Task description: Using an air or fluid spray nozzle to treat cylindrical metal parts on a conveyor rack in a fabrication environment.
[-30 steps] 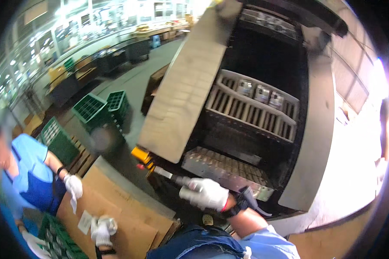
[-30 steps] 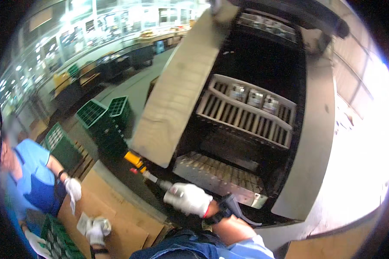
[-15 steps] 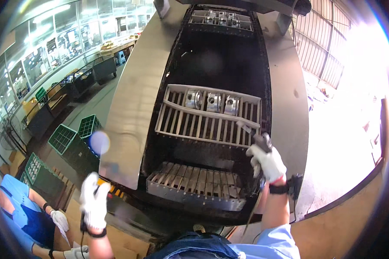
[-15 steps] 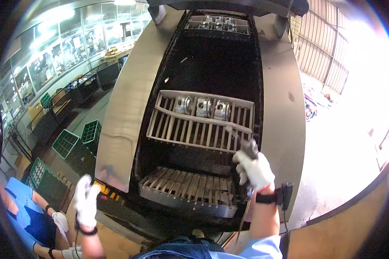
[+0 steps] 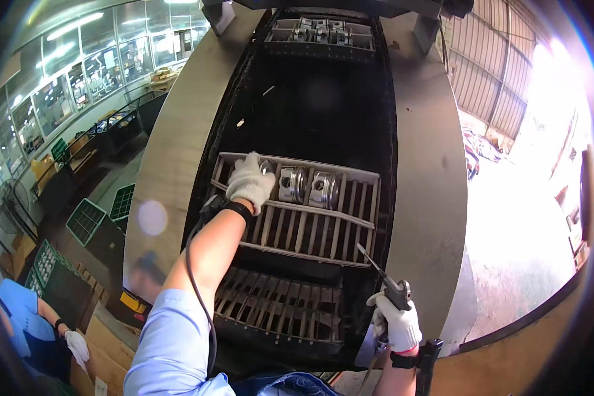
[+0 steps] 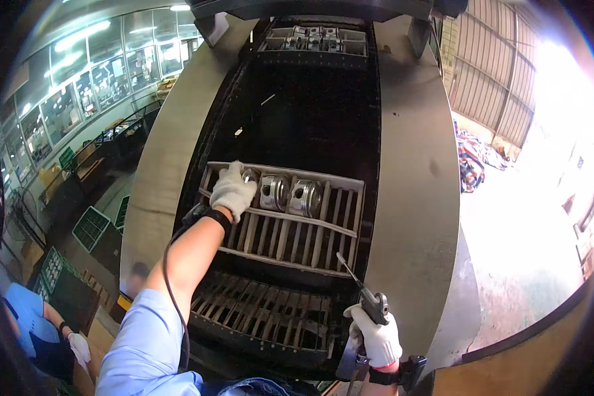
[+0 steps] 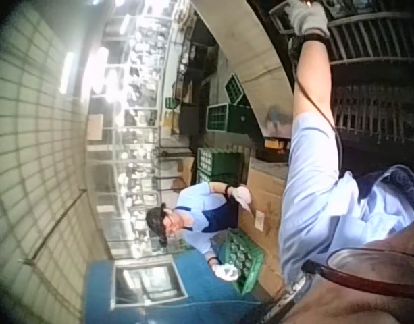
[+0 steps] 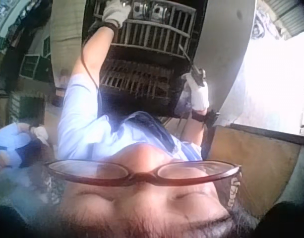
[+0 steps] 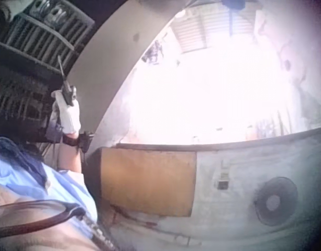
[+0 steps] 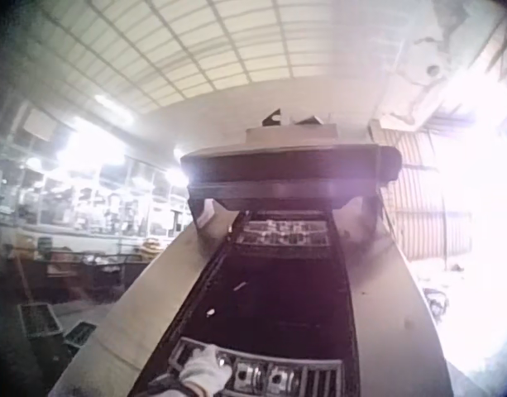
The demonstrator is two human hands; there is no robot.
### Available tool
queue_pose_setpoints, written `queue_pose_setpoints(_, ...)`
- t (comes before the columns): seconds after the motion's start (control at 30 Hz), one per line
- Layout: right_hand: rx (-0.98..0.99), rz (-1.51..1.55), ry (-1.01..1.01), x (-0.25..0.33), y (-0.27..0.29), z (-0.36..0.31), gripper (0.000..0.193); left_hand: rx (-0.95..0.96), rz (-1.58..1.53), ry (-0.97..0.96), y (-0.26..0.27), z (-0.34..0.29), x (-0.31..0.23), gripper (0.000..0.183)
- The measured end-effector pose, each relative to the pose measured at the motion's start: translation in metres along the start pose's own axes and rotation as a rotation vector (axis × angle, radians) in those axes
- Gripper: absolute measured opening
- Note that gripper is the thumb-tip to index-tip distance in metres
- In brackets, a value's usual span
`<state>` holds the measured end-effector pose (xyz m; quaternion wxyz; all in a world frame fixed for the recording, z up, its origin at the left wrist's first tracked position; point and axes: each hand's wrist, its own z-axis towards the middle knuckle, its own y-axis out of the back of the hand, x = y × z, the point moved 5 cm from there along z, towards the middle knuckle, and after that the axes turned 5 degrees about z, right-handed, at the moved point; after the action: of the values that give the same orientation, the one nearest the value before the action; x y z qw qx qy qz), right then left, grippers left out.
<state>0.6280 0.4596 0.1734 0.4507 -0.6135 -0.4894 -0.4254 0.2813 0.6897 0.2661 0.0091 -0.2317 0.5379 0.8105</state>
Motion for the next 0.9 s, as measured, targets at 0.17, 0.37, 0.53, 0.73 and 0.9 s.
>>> queue_pose_setpoints(0.17, 0.006, 0.025, -0.029, 0.009, -0.009, -0.003, 0.017, -0.048, -1.031, -0.062, 0.005, -0.007, 0.035, 0.043)
queue_pose_setpoints(0.37, 0.445, 0.174, -0.031, 0.011, -0.085, -0.02, 0.019, 0.844, -2.227, 0.51, 0.0, -0.125, 0.038, 0.069)
queue_pose_setpoints(0.53, 0.665, 0.112, -0.134, -0.013, -0.156, -0.024, 0.021, 0.833, -2.289, 0.551, -0.003, -0.172, 0.073, 0.067)
queue_pose_setpoints(0.73, 0.804, 0.099, -0.224, -0.026, -0.18, -0.048, 0.021, 0.813, -2.426, 0.618, 0.015, -0.204, 0.126, 0.063)
queue_pose_setpoints(0.9, 0.866, 0.035, -0.163, -0.039, -0.208, -0.074, 0.02, 0.617, -2.333, 0.618, 0.034, -0.226, 0.168, 0.057)
